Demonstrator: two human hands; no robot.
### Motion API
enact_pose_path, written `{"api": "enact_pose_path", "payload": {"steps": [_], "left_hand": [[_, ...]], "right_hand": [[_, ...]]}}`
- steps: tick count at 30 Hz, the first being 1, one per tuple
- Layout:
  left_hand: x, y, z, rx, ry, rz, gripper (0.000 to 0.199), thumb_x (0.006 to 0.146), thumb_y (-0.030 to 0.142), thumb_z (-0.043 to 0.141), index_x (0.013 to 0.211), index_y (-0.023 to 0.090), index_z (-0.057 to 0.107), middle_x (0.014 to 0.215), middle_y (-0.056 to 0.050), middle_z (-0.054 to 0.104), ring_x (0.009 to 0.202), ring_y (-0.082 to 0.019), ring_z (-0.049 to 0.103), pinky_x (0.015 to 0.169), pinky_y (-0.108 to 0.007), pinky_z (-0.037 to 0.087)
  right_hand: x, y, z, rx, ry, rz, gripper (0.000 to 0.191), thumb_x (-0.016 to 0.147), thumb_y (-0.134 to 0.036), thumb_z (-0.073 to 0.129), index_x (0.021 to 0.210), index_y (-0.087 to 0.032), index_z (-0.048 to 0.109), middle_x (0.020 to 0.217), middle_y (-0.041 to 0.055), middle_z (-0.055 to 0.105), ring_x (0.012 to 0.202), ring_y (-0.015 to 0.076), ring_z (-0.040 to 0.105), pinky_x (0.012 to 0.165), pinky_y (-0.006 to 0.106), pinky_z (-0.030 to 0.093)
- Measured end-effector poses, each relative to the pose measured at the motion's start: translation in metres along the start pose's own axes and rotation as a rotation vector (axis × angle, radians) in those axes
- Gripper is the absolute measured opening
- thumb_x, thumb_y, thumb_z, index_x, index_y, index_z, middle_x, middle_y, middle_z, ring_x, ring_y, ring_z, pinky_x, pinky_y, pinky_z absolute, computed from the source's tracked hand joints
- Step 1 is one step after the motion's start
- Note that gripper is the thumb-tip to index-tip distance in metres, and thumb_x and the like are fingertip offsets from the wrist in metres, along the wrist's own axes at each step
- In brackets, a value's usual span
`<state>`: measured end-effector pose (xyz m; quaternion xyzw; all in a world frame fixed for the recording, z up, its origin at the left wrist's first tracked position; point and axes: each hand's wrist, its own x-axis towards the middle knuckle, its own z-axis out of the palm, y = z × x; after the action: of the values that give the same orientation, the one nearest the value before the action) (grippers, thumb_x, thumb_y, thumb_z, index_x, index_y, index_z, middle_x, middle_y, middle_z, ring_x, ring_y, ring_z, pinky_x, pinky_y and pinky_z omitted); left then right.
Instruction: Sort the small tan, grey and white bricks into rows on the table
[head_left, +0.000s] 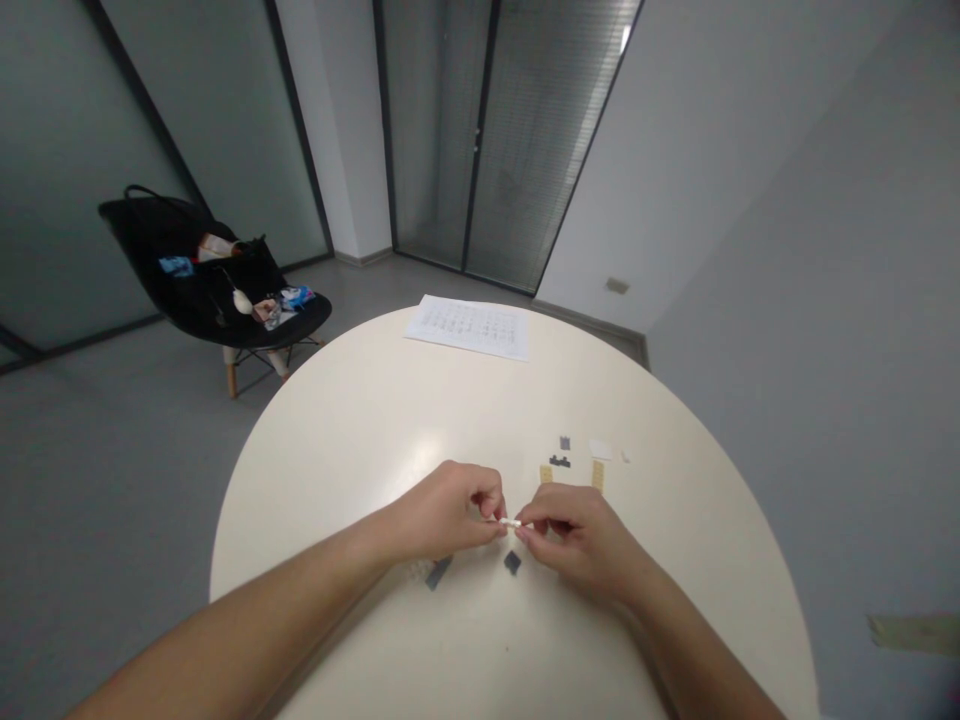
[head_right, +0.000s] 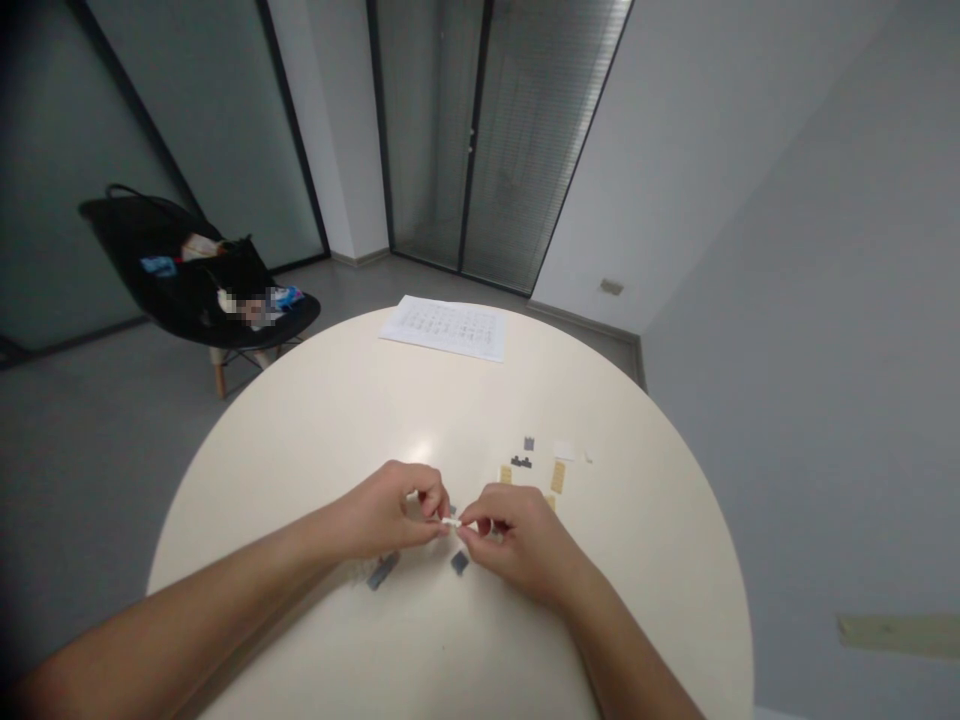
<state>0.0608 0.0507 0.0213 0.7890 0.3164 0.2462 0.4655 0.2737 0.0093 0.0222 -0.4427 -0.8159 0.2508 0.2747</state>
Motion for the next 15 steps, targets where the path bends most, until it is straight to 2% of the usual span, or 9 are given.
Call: {"api": "enact_pose_path", "payload": {"steps": [5, 9, 12, 15], "left_hand": [[0.000, 0.001, -0.001, -0.029, 0.001, 0.013, 0.025, 0.072, 0.016, 0.064, 0.061, 0.018, 0.043, 0.073, 0.001, 0.066, 0.070, -0.012, 0.062, 0.064, -0.022, 0.044], [-0.001, 0.001, -0.002, -0.078, -0.039, -0.029, 0.020, 0.075, 0.017, 0.064, 0.064, 0.018, 0.048, 0.076, -0.001, 0.068, 0.074, -0.014, 0.064, 0.065, -0.022, 0.044], [-0.001, -0.001, -0.006, -0.054, -0.051, -0.078, 0.020, 0.075, 0.020, 0.065, 0.064, 0.018, 0.048, 0.073, 0.000, 0.066, 0.073, -0.014, 0.064, 0.062, -0.021, 0.042], [-0.002, -0.002, -0.011, 0.041, -0.074, -0.121, 0.019, 0.074, 0.024, 0.066, 0.065, 0.017, 0.051, 0.068, 0.002, 0.062, 0.067, -0.013, 0.060, 0.057, -0.020, 0.037]], "right_hand": [[0.000, -0.001, -0.001, -0.007, 0.017, -0.023, 0.007, 0.078, -0.017, 0.064, 0.076, -0.019, 0.071, 0.063, -0.0003, 0.061, 0.054, 0.0083, 0.049, 0.052, 0.021, 0.033], [-0.002, 0.005, -0.014, -0.002, 0.056, 0.016, 0.010, 0.079, -0.022, 0.063, 0.073, -0.018, 0.069, 0.062, 0.0007, 0.060, 0.054, 0.0099, 0.050, 0.051, 0.022, 0.035], [-0.009, 0.020, -0.033, -0.028, 0.153, 0.126, 0.017, 0.082, -0.031, 0.061, 0.072, -0.019, 0.068, 0.064, 0.0025, 0.064, 0.056, 0.0120, 0.054, 0.053, 0.024, 0.040], [-0.022, 0.043, -0.056, -0.079, 0.329, 0.287, 0.023, 0.080, -0.041, 0.064, 0.073, -0.020, 0.069, 0.069, 0.0043, 0.068, 0.061, 0.0151, 0.058, 0.055, 0.026, 0.043]]}}
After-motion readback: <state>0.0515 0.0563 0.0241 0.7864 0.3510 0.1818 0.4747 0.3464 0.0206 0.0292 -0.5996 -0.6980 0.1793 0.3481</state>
